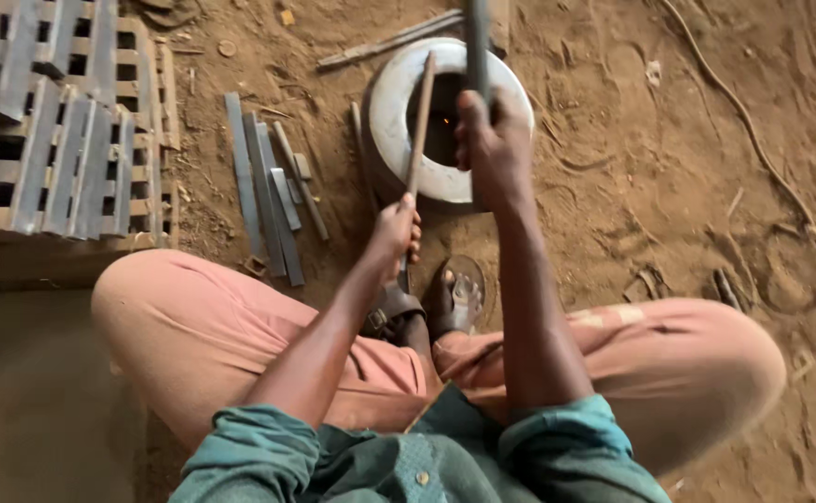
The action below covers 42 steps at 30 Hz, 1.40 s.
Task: The person sits on the ground and repeatedly strikes a metal rod with a hammer, using a tire as an anvil. Sparks fly during the process as the person adjusts the rod's position between strikes.
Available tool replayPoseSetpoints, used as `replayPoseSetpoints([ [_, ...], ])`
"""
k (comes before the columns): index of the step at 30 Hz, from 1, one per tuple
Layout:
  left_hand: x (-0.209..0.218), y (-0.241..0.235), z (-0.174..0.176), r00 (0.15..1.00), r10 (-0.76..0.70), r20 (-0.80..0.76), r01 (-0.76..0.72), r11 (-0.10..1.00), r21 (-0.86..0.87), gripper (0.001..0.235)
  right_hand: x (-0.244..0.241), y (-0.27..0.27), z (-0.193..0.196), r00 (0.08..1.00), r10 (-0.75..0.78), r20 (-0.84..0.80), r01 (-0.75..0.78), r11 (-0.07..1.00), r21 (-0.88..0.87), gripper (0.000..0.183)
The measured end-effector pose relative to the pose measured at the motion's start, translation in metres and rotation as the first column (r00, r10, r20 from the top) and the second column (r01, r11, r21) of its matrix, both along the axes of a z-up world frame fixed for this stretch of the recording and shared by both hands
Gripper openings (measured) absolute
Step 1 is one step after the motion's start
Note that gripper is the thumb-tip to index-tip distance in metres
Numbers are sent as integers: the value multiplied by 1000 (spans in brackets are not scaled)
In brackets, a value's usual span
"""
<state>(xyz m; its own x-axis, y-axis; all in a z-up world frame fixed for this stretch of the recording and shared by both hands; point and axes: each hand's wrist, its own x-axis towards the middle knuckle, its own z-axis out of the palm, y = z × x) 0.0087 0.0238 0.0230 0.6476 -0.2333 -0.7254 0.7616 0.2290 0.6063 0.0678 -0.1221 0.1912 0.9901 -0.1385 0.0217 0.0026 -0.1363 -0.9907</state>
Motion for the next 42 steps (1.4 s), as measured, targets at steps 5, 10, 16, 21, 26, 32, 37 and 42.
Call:
replayPoseSetpoints([
  [5,-2,-6,-15,994,-21,111,-4,975,223,46,16,1,5,892,-14,451,77,990,-120,34],
  [10,3,-18,-70,913,-73,402,-121,891,437,56,13,13,-52,986,-146,-80,128,972,-199,25],
  [16,24,-4,-66,984,-21,175,-1,992,128,52,15,-3,-46,822,-108,-559,256,948,192,31],
  [21,10,-4,-22,998,-51,40,48,997,68,49,5,-27,-4,979,-201,10,195,960,203,36],
  [26,10,-5,-18,999,0,50,-2,999,39,52,27,-37,-14,838,-206,505,102,969,225,45],
  [32,10,-11,-43,994,46,97,-53,997,63,52,23,-14,-82,877,-25,-480,102,985,136,33],
  [37,17,7,-32,1000,12,1,-12,1000,1,50,20,-14,-57,909,8,-416,164,912,377,40],
  [42,10,5,-7,997,-1,72,-3,998,60,38,12,-36,6,940,-193,283,207,978,-20,41],
])
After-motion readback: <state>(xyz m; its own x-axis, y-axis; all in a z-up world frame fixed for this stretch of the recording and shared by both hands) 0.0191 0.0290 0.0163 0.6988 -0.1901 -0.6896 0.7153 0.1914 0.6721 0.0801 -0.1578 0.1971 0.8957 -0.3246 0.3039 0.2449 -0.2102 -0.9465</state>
